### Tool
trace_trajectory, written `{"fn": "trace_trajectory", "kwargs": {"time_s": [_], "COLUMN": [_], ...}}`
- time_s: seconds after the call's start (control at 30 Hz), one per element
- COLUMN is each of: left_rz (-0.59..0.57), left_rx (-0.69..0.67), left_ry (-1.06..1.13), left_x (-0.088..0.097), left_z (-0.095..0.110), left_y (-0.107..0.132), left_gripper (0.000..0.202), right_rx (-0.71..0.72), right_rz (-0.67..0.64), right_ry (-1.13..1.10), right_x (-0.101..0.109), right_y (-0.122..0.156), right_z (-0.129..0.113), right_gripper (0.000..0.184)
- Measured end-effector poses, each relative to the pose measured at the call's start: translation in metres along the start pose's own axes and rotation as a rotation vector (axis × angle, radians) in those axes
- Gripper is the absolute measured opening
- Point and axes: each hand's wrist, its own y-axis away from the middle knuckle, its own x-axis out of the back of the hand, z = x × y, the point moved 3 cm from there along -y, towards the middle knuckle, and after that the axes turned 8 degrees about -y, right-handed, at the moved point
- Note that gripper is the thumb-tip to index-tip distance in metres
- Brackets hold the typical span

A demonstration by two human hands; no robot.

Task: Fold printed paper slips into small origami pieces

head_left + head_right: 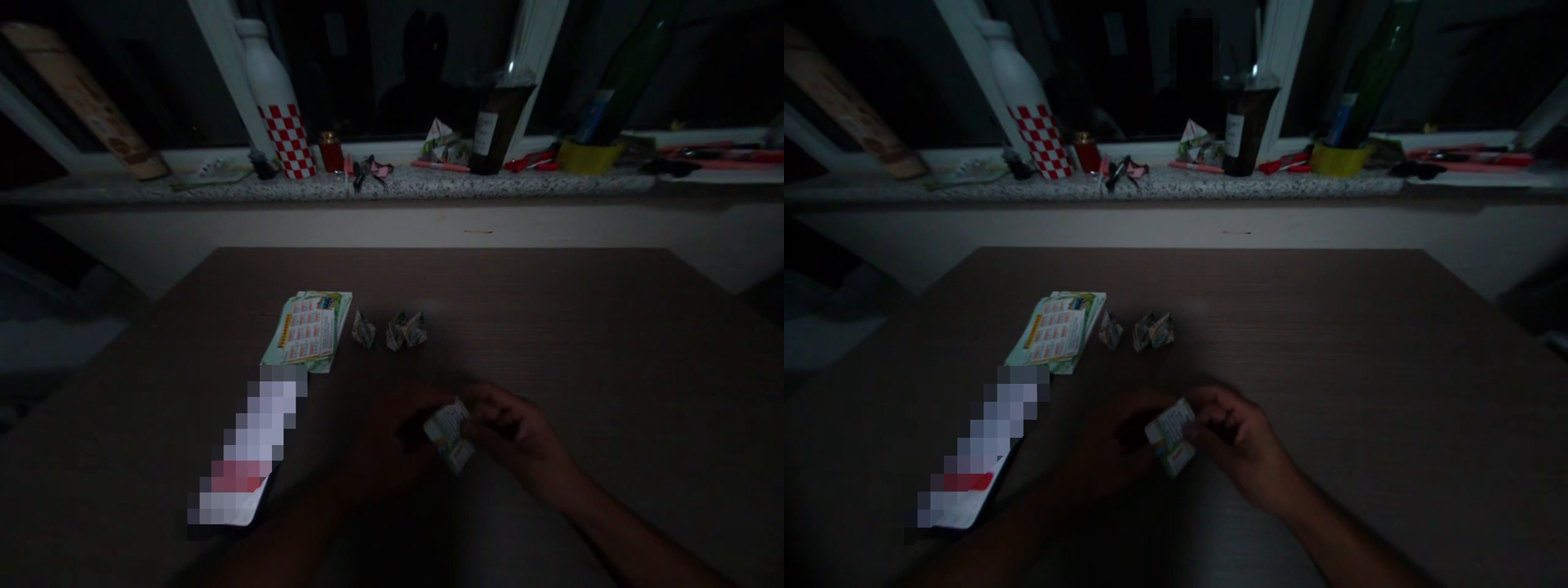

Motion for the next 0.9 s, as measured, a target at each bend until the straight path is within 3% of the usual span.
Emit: {"fn": "trace_trajectory", "kwargs": {"time_s": [0.07, 0.13, 0.43, 0.7, 0.9], "left_rz": [0.005, 0.018, 0.133, 0.195, 0.218], "left_rx": [-0.153, -0.185, 0.083, 0.001, 0.095], "left_ry": [-0.094, -0.137, -0.002, -0.034, -0.031], "left_x": [0.001, 0.002, 0.007, 0.008, 0.003], "left_z": [0.004, 0.005, 0.004, 0.006, 0.011], "left_y": [0.001, 0.000, -0.003, -0.002, -0.002], "left_gripper": [0.025, 0.020, 0.007, 0.007, 0.006], "right_rx": [0.032, 0.089, 0.320, 0.375, 0.382], "right_rz": [0.062, 0.131, 0.133, 0.266, 0.352], "right_ry": [-0.026, 0.007, 0.210, 0.243, 0.236], "right_x": [0.003, 0.006, 0.005, 0.004, 0.000], "right_y": [0.000, 0.001, 0.004, 0.006, 0.010], "right_z": [0.000, -0.002, -0.012, -0.017, -0.019], "right_gripper": [0.027, 0.020, 0.013, 0.007, 0.008]}}
